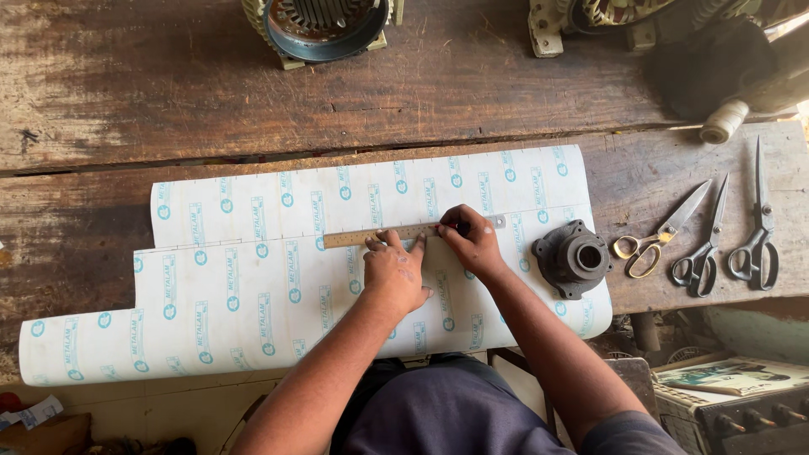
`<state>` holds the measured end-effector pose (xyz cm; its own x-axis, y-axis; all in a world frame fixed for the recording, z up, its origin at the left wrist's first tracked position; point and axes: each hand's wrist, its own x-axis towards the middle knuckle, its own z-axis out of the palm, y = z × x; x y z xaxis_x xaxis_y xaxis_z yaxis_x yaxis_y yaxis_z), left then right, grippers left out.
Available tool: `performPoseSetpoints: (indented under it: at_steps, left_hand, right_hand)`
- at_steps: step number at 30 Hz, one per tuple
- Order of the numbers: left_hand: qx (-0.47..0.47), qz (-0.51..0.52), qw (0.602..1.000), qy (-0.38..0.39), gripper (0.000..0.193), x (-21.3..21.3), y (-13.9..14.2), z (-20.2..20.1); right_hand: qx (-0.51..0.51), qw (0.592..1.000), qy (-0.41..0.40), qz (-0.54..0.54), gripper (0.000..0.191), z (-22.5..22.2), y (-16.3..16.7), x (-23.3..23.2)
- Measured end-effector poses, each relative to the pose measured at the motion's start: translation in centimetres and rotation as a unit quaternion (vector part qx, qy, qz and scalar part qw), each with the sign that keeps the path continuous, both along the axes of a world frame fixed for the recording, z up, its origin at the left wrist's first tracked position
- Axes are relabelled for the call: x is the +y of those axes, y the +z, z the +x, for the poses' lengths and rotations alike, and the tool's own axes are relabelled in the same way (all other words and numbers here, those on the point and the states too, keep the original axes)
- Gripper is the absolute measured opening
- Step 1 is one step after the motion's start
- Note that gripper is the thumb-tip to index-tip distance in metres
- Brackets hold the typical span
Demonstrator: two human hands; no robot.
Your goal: The person unrolls a length of white adhesive-backed sheeting on a wooden workbench and measures it with a steel ruler, drawing straight guide lines with a pen at several positions along the roll. They reposition the ruler repeatedly to mark multiple lines across the material.
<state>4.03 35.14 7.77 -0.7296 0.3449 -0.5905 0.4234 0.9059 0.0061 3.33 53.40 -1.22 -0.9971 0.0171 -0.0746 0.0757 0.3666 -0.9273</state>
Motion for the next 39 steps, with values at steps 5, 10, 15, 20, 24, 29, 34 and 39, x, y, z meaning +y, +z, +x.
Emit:
performPoseSetpoints:
  at_steps: [5,10,15,20,24,29,34,39]
  left_hand:
    - [0.004,-0.011,1.000,-0.007,0.105,0.1,0.5,0.0]
    - [0.000,-0.025,1.000,-0.013,0.104,0.3,0.6,0.1]
    - [-0.004,-0.035,0.999,-0.023,0.101,0.3,0.6,0.1]
    - [0.004,-0.035,0.999,-0.023,0.101,0.3,0.7,0.3]
    - [0.008,-0.036,0.999,-0.023,0.102,0.2,0.6,0.4]
    - [0.008,-0.036,0.999,-0.025,0.102,0.3,0.6,0.4]
    - [0.005,-0.035,0.999,-0.020,0.102,0.3,0.7,0.4]
    - [0.005,-0.036,0.999,-0.022,0.102,0.2,0.5,0.3]
  right_hand:
    - [0.015,1.000,-0.016,0.004,0.012,0.0,0.2,-0.1]
    - [0.013,1.000,-0.001,0.027,0.013,-0.3,0.4,0.6]
    - [0.004,1.000,0.018,0.018,0.013,-0.7,0.7,0.6]
    - [-0.008,0.999,0.015,0.037,0.015,-1.0,1.0,0.3]
    - [0.010,0.998,0.034,0.047,0.015,-1.1,0.9,0.4]
    - [-0.018,1.000,0.006,-0.015,0.013,-0.6,0.8,1.1]
    - [0.009,0.998,0.043,0.046,0.014,-0.4,1.1,1.1]
    - [-0.007,0.999,0.039,0.006,0.013,-0.5,1.3,1.4]
